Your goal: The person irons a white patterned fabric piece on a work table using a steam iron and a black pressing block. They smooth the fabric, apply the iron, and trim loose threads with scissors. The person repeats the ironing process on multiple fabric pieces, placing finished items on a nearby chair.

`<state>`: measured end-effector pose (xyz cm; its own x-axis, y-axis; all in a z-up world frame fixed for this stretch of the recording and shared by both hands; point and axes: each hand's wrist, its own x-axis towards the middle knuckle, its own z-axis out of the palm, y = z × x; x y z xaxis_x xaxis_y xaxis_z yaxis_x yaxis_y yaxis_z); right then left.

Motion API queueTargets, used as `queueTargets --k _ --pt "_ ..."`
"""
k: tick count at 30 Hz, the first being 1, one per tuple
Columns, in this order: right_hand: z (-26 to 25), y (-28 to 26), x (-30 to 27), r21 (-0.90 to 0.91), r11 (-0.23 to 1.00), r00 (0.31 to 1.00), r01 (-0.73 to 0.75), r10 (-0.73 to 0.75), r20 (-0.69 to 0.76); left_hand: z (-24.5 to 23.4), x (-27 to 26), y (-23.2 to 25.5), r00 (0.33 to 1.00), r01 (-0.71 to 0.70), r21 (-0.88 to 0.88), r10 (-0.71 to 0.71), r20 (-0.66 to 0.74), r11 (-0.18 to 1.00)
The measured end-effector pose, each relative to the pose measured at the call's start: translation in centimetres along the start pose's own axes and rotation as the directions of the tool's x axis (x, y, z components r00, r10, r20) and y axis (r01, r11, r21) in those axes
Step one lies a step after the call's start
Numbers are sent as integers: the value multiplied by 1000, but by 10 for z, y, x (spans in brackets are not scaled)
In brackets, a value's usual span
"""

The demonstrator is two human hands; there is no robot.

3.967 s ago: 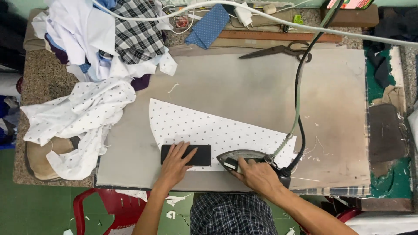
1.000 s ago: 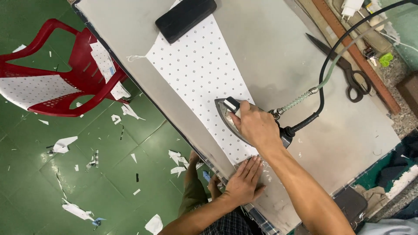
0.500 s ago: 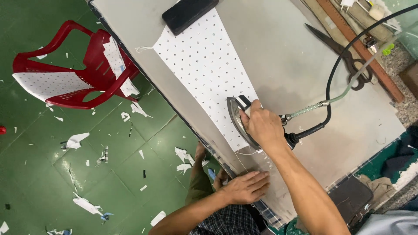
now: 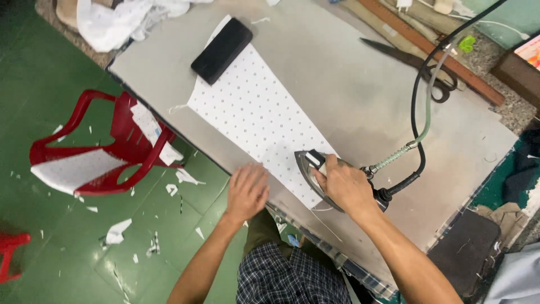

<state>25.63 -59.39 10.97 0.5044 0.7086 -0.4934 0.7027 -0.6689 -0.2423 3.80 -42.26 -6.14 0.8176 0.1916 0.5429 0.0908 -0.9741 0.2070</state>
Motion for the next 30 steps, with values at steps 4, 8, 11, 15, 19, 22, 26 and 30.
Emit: queueTargets --k 4,8,11,15,19,22,26,30 --pt "-12 -17 14 98 986 990 -135 131 45 2 111 -106 999 42 4 -42 31 999" --pt "-16 -41 52 281 902 944 -327 325 54 43 199 -217 984 129 157 -146 102 979" --pt "-16 -58 69 404 781 860 -476 510 27 70 221 -270 970 80 192 -121 212 978" --pt "-8 -67 69 507 551 649 -662 760 22 65 228 -283 927 -216 -46 220 304 975" --pt "10 -59 54 568 403 515 -717 856 42 70 240 -225 634 -415 -496 634 443 763" --pt "29 -49 44 546 310 415 -778 907 76 83 228 -168 378 -486 -635 800 466 600" --pt "38 -34 28 565 207 321 -799 941 109 100 221 -114 271 -540 -709 891 365 455" --pt "44 -23 15 559 185 282 -808 955 92 103 220 -96 264 -554 -683 879 398 476"
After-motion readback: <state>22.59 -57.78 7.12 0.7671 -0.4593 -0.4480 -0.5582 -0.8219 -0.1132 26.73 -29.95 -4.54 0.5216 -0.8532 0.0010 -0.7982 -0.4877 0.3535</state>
